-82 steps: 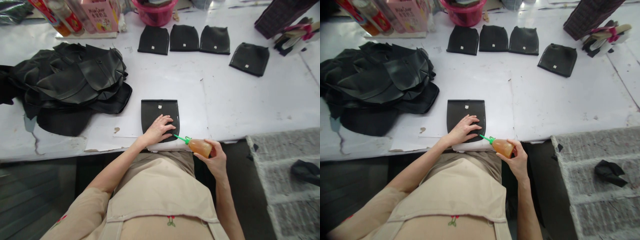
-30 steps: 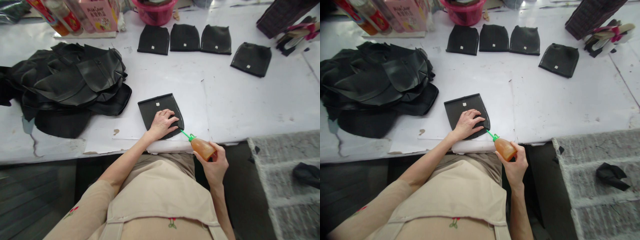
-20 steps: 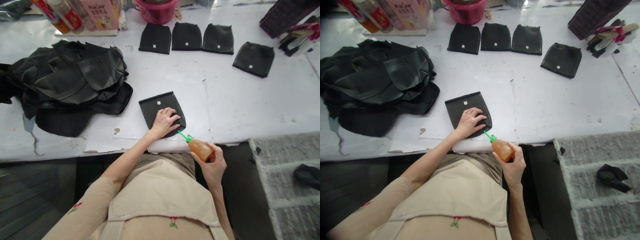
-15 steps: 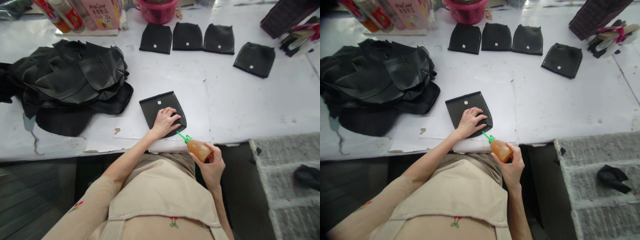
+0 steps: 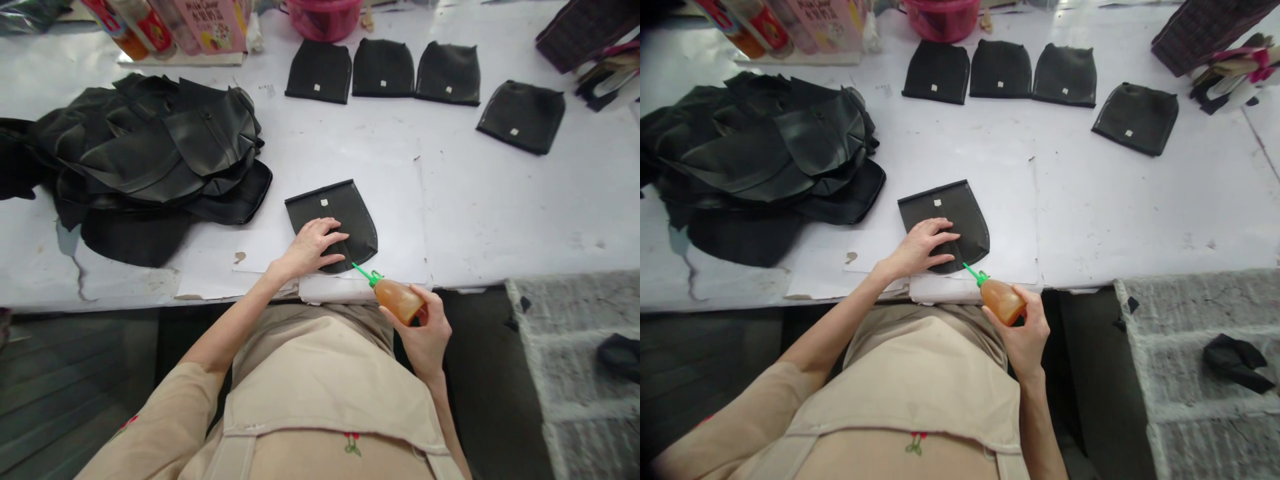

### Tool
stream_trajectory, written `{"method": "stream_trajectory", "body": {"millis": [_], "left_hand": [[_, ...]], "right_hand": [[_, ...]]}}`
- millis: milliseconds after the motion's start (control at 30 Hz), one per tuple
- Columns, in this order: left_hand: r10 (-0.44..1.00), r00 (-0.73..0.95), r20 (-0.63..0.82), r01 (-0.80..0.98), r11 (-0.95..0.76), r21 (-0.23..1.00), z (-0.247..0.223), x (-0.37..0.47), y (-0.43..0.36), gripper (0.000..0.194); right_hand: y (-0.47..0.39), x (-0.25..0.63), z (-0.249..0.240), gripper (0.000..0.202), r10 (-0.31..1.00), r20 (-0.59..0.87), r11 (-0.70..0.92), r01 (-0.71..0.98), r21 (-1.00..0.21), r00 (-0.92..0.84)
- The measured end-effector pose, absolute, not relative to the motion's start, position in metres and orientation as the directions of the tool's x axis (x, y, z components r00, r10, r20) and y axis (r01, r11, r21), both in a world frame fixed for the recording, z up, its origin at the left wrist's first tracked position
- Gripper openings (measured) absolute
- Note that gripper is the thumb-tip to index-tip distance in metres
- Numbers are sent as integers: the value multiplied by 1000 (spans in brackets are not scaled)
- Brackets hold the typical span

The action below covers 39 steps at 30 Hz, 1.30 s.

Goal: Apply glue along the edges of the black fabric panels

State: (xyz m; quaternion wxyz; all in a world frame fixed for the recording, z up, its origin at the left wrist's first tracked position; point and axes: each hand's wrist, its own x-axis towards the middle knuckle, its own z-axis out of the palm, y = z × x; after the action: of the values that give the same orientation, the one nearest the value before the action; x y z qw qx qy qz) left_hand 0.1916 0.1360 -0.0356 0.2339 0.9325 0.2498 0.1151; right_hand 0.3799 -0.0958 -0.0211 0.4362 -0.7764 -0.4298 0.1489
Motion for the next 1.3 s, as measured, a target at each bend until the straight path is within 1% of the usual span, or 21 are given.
{"method": "stream_trajectory", "body": {"millis": [133,333,567,867,933,1000,1100,1167,1300], "left_hand": [[553,827,106,451,-763,462,-48,176,128,43],[602,786,138,508,-757,412,-55,186,118,41],[623,769,142,533,-748,396,-56,191,117,41],[647,750,137,553,-726,408,-56,200,115,41],[656,744,130,559,-717,418,-55,200,116,42],[644,756,118,536,-712,454,-54,197,121,42],[569,817,96,431,-713,554,-52,186,132,41],[523,846,100,370,-712,597,-52,179,139,42],[528,838,139,361,-727,584,-56,176,140,45]], "right_hand": [[-96,378,-20,61,809,154,-242,560,-792,567],[-97,374,-18,61,817,170,-230,580,-782,552],[-97,369,-24,61,825,169,-208,566,-798,540],[-97,366,-24,61,838,168,-207,588,-782,519],[-96,366,-24,62,835,174,-206,590,-781,522],[-95,365,-24,62,831,171,-212,586,-782,529],[-95,365,-24,62,825,156,-225,569,-791,543],[-96,364,-24,63,827,150,-224,562,-797,542],[-95,361,-23,62,844,154,-205,575,-792,514]]}}
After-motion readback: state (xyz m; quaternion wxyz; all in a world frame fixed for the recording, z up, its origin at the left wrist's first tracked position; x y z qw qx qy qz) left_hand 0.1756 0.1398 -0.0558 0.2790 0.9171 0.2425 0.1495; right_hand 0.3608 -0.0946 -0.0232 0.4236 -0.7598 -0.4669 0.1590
